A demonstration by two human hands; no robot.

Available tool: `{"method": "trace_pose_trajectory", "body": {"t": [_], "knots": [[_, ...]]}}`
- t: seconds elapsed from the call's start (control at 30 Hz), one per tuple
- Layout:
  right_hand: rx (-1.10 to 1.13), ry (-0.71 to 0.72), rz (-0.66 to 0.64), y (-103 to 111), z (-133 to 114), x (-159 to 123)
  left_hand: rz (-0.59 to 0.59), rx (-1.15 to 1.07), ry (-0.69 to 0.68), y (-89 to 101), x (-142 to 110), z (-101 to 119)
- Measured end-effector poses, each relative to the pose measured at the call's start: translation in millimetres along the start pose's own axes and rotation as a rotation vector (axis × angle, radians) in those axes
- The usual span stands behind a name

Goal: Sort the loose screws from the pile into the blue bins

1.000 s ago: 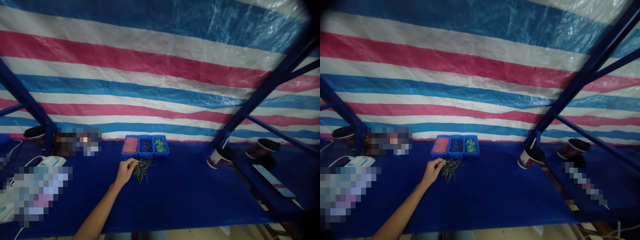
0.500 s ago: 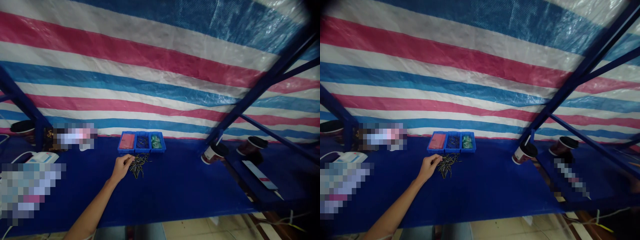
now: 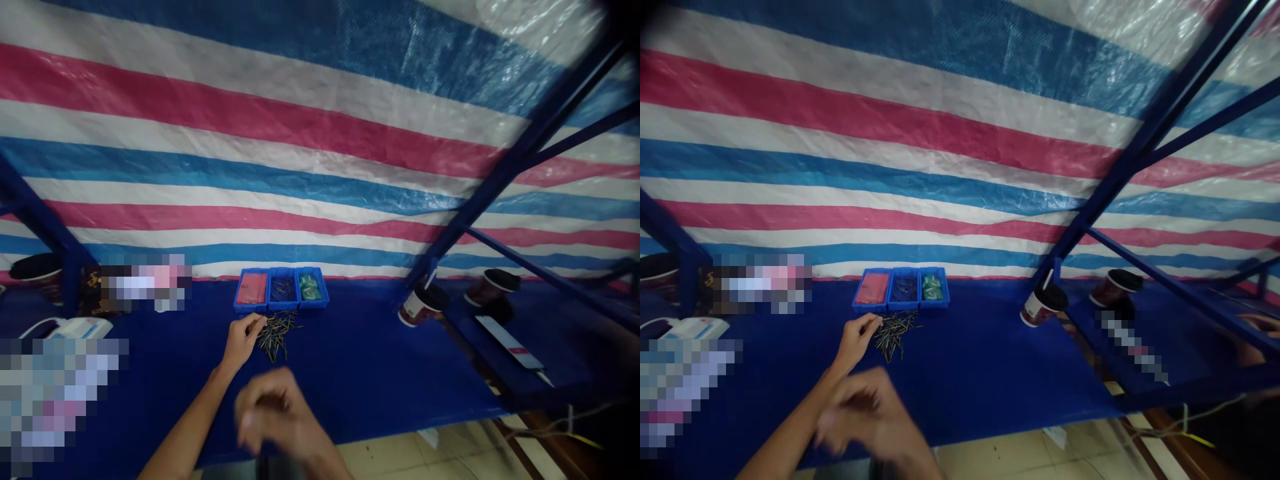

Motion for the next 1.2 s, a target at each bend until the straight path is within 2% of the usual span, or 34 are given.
{"method": "trace_pose_trajectory", "body": {"t": [0.1,0.17,0.23,0.3,0.43,0.6,0.77,0.93,1.2], "knots": [[-0.245,0.046,0.345,48.6,8.2,19.7,-0.030,-0.012,-0.021,-0.8,0.6,-0.9],[-0.369,0.068,0.515,79.9,18.6,30.1,-0.023,0.007,-0.019,-1.4,1.8,-1.3],[-0.487,0.077,0.572,100.0,31.1,40.4,-0.011,0.015,-0.018,-2.1,2.5,-0.2],[-0.629,0.102,0.546,108.6,41.3,50.5,-0.007,0.010,-0.031,-3.0,2.2,2.3],[-0.856,0.193,0.443,109.8,53.9,64.2,0.019,0.034,-0.049,-2.5,1.0,5.1],[-0.930,0.226,0.342,105.3,71.0,69.2,0.021,0.039,-0.028,-2.6,0.9,3.1],[-0.943,0.237,0.347,100.6,77.0,69.6,0.025,0.025,-0.020,-2.2,1.1,1.5],[-0.968,0.241,0.287,98.8,78.2,76.2,0.027,0.037,-0.018,-2.5,1.4,2.4],[-0.902,0.251,0.370,100.4,88.3,65.3,-0.019,0.059,-0.027,-6.3,2.0,8.0]]}}
Point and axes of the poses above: each hand's wrist, its own x-axis towards the middle knuckle, its own y-axis out of the back of the hand, z = x × y, the point moved 6 cm from there along x, towards the middle knuckle, and after that the axes turned 15 degrees about -x, right-handed, at the moved point
